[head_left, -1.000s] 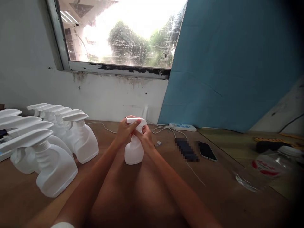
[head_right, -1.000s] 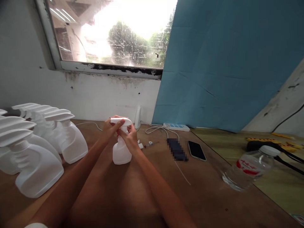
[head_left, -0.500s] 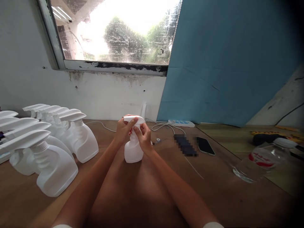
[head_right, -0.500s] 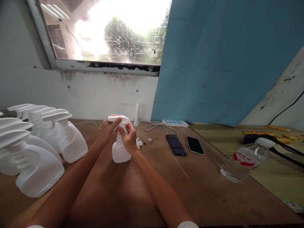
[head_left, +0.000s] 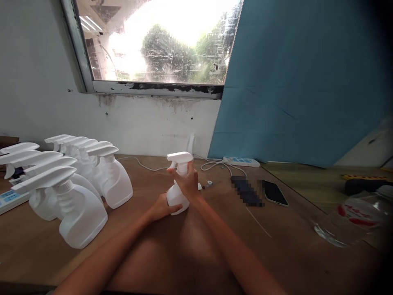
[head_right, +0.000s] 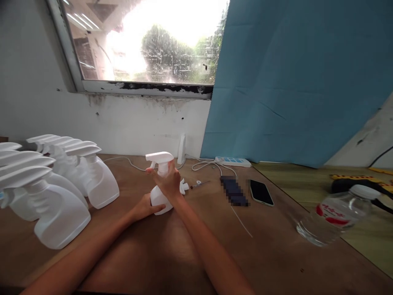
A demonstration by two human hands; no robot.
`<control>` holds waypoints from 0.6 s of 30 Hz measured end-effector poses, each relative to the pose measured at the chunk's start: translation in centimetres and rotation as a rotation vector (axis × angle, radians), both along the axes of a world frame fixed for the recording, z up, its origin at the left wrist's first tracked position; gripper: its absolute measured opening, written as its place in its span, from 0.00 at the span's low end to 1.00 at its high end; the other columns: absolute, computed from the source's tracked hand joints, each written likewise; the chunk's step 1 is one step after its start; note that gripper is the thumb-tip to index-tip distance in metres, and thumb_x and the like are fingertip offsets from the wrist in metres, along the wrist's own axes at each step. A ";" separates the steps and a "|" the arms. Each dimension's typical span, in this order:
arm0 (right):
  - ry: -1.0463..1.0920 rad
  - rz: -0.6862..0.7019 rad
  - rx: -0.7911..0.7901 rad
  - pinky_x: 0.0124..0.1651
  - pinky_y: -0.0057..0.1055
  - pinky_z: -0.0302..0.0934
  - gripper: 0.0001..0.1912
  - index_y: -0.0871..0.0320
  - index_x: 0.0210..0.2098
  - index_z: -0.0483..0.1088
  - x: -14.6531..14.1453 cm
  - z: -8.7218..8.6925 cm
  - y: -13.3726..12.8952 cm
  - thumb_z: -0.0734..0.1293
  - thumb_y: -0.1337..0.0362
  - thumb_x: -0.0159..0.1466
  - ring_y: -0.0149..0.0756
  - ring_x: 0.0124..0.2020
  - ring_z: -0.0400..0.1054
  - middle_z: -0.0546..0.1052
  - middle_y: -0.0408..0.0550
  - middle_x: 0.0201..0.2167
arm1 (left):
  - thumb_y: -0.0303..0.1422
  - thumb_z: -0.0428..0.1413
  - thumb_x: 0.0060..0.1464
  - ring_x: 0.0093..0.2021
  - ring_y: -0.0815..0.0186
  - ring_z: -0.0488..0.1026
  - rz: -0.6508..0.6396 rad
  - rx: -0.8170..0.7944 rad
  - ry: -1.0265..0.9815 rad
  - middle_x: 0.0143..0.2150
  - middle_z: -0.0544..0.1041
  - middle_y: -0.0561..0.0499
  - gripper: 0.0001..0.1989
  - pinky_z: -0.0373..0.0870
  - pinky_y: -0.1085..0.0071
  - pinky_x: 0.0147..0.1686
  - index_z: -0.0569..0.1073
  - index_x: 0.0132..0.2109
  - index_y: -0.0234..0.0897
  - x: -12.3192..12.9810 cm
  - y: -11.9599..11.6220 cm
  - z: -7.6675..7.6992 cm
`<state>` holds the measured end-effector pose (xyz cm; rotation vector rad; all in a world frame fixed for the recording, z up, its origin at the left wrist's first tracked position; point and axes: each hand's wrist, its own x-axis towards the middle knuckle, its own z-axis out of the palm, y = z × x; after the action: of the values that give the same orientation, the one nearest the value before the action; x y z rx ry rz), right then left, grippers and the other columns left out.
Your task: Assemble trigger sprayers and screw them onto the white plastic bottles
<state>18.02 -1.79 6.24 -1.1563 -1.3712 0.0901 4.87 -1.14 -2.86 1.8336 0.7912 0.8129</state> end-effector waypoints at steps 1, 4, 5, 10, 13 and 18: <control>0.008 -0.009 0.015 0.27 0.30 0.60 0.18 0.57 0.34 0.66 -0.1 -0.1 0.1 0.71 0.53 0.51 0.36 0.24 0.68 0.73 0.43 0.23 | 0.41 0.62 0.46 0.45 0.54 0.72 0.024 -0.002 0.030 0.45 0.76 0.44 0.25 0.70 0.61 0.44 0.70 0.50 0.34 0.1 -0.2 -0.2; 0.019 -0.031 0.096 0.26 0.30 0.60 0.11 0.56 0.27 0.64 0.0 -0.4 0.4 0.69 0.58 0.51 0.34 0.22 0.65 0.71 0.42 0.21 | 0.39 0.61 0.46 0.42 0.55 0.73 0.059 0.028 0.035 0.42 0.76 0.45 0.24 0.71 0.62 0.41 0.69 0.50 0.33 0.5 -0.6 0.0; 0.019 -0.028 0.120 0.26 0.30 0.60 0.10 0.56 0.27 0.64 0.0 -0.6 0.5 0.69 0.59 0.51 0.33 0.21 0.65 0.71 0.42 0.21 | 0.39 0.60 0.47 0.41 0.56 0.73 0.068 0.042 0.038 0.41 0.76 0.46 0.24 0.71 0.63 0.41 0.68 0.50 0.34 0.7 -0.7 0.2; -0.006 0.028 0.110 0.29 0.31 0.62 0.14 0.56 0.31 0.66 0.3 -1.0 1.0 0.70 0.55 0.52 0.35 0.24 0.66 0.72 0.42 0.23 | 0.41 0.62 0.45 0.42 0.58 0.70 0.324 0.226 0.028 0.44 0.73 0.46 0.28 0.68 0.61 0.41 0.62 0.50 0.38 0.5 -2.0 0.2; 0.004 -0.004 0.133 0.30 0.32 0.62 0.14 0.55 0.31 0.66 -0.1 -1.1 1.7 0.70 0.54 0.53 0.36 0.24 0.66 0.72 0.43 0.23 | 0.40 0.59 0.49 0.41 0.60 0.68 0.546 0.529 -0.141 0.41 0.69 0.46 0.18 0.67 0.61 0.42 0.61 0.42 0.39 -0.4 -3.5 -0.2; 0.012 0.129 0.179 0.31 0.32 0.61 0.13 0.54 0.32 0.66 -3.0 -1.2 3.4 0.69 0.54 0.53 0.36 0.25 0.65 0.73 0.44 0.25 | 0.37 0.53 0.55 0.33 0.62 0.69 -0.078 0.896 0.129 0.29 0.72 0.48 0.08 0.67 0.63 0.37 0.66 0.31 0.40 -0.2 -5.9 -1.0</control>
<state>15.02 1.60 5.04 -0.9177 -1.4128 0.0646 4.69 -7.04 -3.84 2.7034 0.4400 1.1094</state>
